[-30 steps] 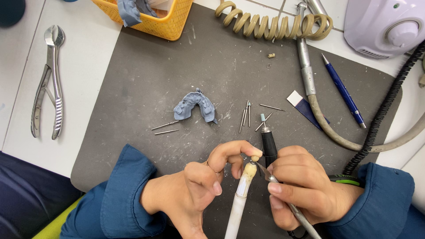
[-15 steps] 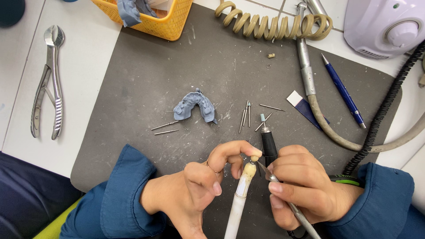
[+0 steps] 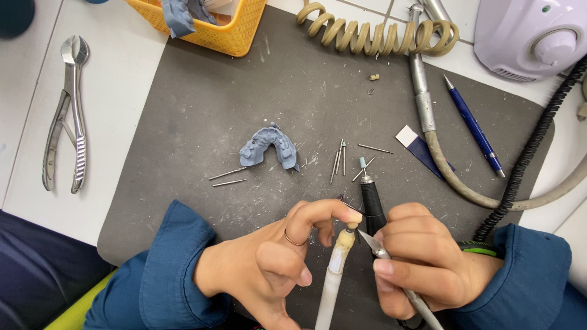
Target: The person holds a small tooth-shaped object and uses a rotary handpiece with a bur to grind and shape its surface. They switch to a polishing attachment to smooth the object, then use a brush to clean it. The work occurs at a bench with dental tools and a dental mold nearby.
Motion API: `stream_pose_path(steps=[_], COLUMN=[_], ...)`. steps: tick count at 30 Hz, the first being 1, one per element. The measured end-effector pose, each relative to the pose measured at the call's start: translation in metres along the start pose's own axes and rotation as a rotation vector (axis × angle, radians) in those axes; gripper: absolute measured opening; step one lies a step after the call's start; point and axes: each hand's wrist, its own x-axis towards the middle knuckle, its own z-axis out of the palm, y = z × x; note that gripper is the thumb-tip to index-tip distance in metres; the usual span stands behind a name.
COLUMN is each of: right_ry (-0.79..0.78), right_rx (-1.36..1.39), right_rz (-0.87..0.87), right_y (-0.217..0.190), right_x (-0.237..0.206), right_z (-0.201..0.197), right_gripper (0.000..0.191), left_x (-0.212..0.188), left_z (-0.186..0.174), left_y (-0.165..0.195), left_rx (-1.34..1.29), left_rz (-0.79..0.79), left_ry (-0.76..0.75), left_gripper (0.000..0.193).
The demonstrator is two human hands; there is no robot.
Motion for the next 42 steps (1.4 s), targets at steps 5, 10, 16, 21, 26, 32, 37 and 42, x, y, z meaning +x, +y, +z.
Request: stream_pose_path(steps=[5,10,16,21,26,32,37,42], right_ry=[-0.048,-0.03,-0.024,-0.011,-0.016,-0.002,-0.025,-0.01], right_rx=[0.062,0.057,0.013,0.026,0.011,-0.003,-0.004,0.033], right_rz=[0.05,0.042,0.061,0.082,0.057,0.042,0.034,0.032], right_y=[0.0,0.0,0.001,0.0,0.0,0.001,0.001,0.001], right_x=[0.001,0.001,-0.001,-0.004,-0.006,-0.009,-0.01,-0.009], right_z=[-0.004,-0.005,-0.004,-0.002,-0.001,-0.002,-0.004,-0.004], right_gripper=[0.036,0.034,0.032,0.031,0.03,0.03,0.028,0.029], left_x=[0.002,0.003,0.006,0.006,0.007,0.007,0.007,0.007], left_z=[-0.001,-0.003,-0.004,-0.003,-0.004,-0.002,-0.001,-0.001], left_y=[0.002,0.003,0.003,0.005,0.005,0.005,0.004,0.004], left_rx=[-0.005,0.012,0.043,0.064,0.071,0.066,0.074,0.085], left_rz=[0.004,-0.001,0.009,0.012,0.012,0.009,0.006,0.002], left_ry=[0.015,-0.002,-0.004,0.008,-0.004,-0.007,-0.014,-0.007], left_gripper=[0.078,0.078,0.081,0.084,0.083,0.081,0.079,0.076])
